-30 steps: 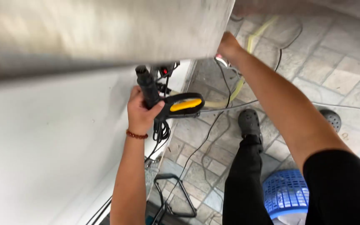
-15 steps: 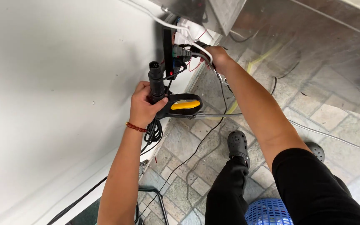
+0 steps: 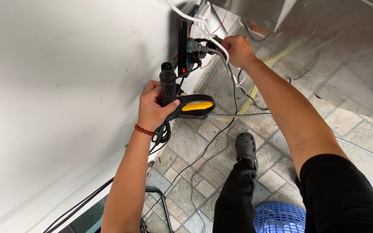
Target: Organize shoe repair tools and clean the workspace.
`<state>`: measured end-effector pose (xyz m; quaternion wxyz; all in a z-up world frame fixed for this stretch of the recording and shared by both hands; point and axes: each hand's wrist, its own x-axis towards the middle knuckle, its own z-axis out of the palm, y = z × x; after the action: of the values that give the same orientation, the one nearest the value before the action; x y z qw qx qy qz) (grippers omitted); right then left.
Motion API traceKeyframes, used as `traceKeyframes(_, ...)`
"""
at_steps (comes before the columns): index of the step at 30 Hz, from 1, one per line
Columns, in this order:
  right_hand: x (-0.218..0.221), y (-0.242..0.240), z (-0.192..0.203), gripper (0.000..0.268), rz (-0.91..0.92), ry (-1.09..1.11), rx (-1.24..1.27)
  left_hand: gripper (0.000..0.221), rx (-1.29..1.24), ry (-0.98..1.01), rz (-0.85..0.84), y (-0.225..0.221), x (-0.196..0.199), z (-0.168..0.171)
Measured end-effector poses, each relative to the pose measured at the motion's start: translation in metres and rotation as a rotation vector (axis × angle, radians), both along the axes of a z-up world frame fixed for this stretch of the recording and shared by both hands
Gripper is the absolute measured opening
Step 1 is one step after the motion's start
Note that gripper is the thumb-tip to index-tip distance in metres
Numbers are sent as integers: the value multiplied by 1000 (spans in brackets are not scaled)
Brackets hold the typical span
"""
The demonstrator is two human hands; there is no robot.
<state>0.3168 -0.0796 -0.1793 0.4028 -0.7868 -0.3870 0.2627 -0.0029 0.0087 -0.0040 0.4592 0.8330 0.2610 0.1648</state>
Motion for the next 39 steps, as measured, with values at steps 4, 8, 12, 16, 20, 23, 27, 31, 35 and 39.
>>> traceKeyframes(4, -2, 4, -7, 4, -10, -58, 15, 24, 1, -17, -28, 0, 2, 4)
traceKeyframes(8, 4, 5, -23, 34, 52, -166, -4, 26, -31, 43, 11, 1, 7, 11)
traceKeyframes(12, 10, 10, 30, 79, 164, -252, 11, 26, -46, 52, 14, 6, 5, 6)
traceKeyframes(16, 19, 12, 45, 86, 392, -276, -162, 25, -72, 19, -7, 10, 4, 5)
traceKeyframes(20, 25, 14, 44, 52, 349, 179, -231, 25, -148, -20, 2, 15, 4, 0)
traceKeyframes(23, 32, 19, 5, 48, 347, 186, -198, 24, -200, -50, 14, 16, 4, -2)
traceKeyframes(27, 46, 24, -72, 45, 434, 231, 62, 24, -220, -49, 6, 19, 8, -3)
traceKeyframes(31, 48, 17, -34, 42, 450, 203, -2, 25, -260, -69, 15, 22, 11, -3)
traceKeyframes(35, 47, 13, -33, 43, 413, 381, 1, 24, -264, -75, 14, 26, 11, -4)
traceKeyframes(39, 41, 0, -15, 48, 341, 353, 90, 24, -278, -76, 16, 26, 13, -2)
